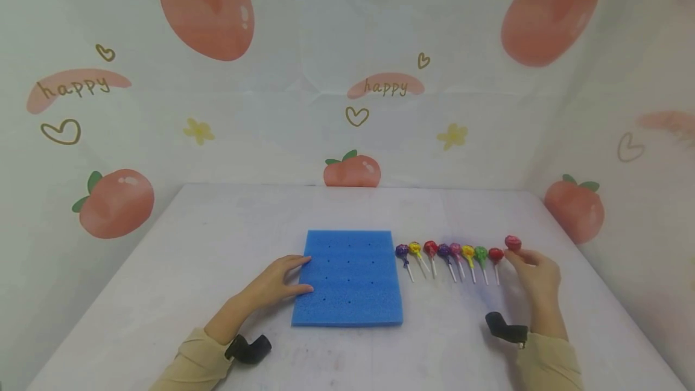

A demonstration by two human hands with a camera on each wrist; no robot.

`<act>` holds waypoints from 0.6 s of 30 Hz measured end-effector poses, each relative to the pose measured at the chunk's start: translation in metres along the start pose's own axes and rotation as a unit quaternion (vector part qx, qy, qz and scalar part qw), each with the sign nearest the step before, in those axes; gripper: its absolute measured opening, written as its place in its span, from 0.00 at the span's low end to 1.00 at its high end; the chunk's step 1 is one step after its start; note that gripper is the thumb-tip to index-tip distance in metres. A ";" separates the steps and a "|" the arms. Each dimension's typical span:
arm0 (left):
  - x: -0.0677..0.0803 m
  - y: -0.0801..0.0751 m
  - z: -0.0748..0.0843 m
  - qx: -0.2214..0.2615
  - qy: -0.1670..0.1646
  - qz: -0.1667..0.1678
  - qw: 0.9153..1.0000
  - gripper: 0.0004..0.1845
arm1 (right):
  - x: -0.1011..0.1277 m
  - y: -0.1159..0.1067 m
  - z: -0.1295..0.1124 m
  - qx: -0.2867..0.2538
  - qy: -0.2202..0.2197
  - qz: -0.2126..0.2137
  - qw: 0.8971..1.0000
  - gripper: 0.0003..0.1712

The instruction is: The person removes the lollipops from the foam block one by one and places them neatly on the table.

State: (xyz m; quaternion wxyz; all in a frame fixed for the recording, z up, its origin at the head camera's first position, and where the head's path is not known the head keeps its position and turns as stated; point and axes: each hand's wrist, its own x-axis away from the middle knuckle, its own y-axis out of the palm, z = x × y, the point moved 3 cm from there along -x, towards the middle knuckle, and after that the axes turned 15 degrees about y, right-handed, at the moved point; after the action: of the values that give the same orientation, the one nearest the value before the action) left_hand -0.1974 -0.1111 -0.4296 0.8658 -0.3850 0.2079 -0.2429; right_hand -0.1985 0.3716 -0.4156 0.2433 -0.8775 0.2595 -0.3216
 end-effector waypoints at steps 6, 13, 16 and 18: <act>0.000 0.000 0.000 0.003 -0.004 0.000 1.000 0.36 | -0.003 -0.002 0.004 0.010 0.002 0.009 1.000 0.40; 0.001 0.000 -0.001 0.004 0.000 -0.002 1.000 0.36 | -0.005 -0.001 0.008 0.023 0.021 -0.004 0.999 0.39; 0.001 0.000 -0.002 0.006 -0.001 -0.002 1.000 0.36 | -0.008 -0.001 0.010 0.030 0.029 -0.009 0.999 0.40; 0.001 0.000 -0.002 0.006 -0.002 -0.002 1.000 0.36 | -0.010 -0.001 0.010 0.034 0.033 -0.011 0.999 0.40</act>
State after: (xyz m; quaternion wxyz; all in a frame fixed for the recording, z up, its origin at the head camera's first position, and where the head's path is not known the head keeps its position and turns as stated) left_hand -0.1981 -0.1125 -0.4314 0.8678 -0.3808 0.2045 -0.2451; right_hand -0.1974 0.3809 -0.4264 0.2606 -0.8606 0.2468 -0.3614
